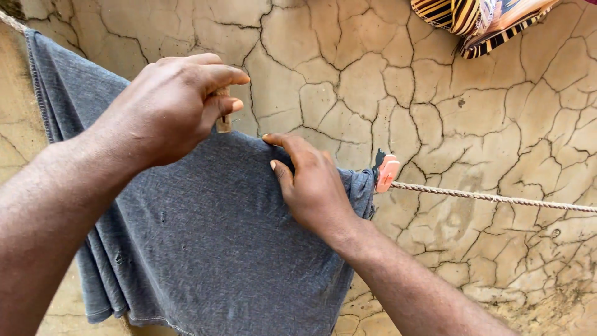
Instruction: Hanging a grey shirt on a clothesline using plastic clothespins.
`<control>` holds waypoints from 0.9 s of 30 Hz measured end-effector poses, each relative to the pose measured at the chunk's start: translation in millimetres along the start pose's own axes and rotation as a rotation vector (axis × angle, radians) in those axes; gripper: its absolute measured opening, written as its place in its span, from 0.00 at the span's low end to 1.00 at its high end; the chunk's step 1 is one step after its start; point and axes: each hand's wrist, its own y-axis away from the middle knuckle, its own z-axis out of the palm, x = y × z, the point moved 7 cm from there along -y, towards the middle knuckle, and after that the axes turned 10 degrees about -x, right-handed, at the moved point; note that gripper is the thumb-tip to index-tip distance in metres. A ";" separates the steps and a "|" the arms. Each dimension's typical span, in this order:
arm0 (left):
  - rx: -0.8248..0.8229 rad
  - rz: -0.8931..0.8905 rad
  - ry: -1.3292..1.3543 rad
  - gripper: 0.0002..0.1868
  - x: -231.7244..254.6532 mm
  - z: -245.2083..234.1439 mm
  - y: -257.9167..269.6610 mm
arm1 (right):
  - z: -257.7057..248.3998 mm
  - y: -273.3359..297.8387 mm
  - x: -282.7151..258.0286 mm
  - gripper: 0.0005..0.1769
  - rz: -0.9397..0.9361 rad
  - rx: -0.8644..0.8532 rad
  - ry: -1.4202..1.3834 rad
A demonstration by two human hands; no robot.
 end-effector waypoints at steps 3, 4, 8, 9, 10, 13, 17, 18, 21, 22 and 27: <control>-0.086 0.011 -0.039 0.16 -2.5 11.0 -0.6 | 5.3 -0.1 9.2 0.14 0.079 -0.011 -0.132; -0.125 0.018 -0.062 0.15 -3.5 15.9 -0.7 | 7.5 -0.9 13.2 0.12 0.135 -0.021 -0.198; -0.128 -0.012 0.012 0.13 -3.9 13.0 2.4 | 5.5 -1.2 8.9 0.10 0.143 0.018 -0.169; -0.112 0.002 -0.006 0.13 -1.7 11.9 2.8 | 2.4 -1.1 6.5 0.10 0.131 0.040 -0.165; -0.096 0.016 -0.023 0.12 0.4 10.7 3.5 | -0.3 -0.8 3.9 0.11 0.119 0.062 -0.161; -0.126 0.044 -0.112 0.12 11.2 15.5 3.8 | -5.2 -0.7 -0.9 0.10 0.085 0.076 -0.144; -0.175 -0.015 -0.061 0.10 4.2 25.1 3.2 | -8.9 0.7 -2.4 0.10 0.073 0.080 -0.137; -0.211 -0.024 -0.076 0.11 2.8 29.3 4.1 | -10.0 0.5 -3.6 0.10 0.068 0.078 -0.142; -0.262 -0.100 -0.046 0.13 -0.4 29.1 7.7 | -11.2 -1.7 -7.8 0.09 0.088 0.028 -0.176; -0.275 -0.169 0.006 0.12 -2.2 29.6 9.1 | -10.1 -1.2 -7.0 0.10 0.116 -0.027 -0.202; -0.289 -0.259 0.036 0.18 -6.4 32.7 12.6 | -36.8 5.4 6.5 0.12 0.013 -0.005 -0.119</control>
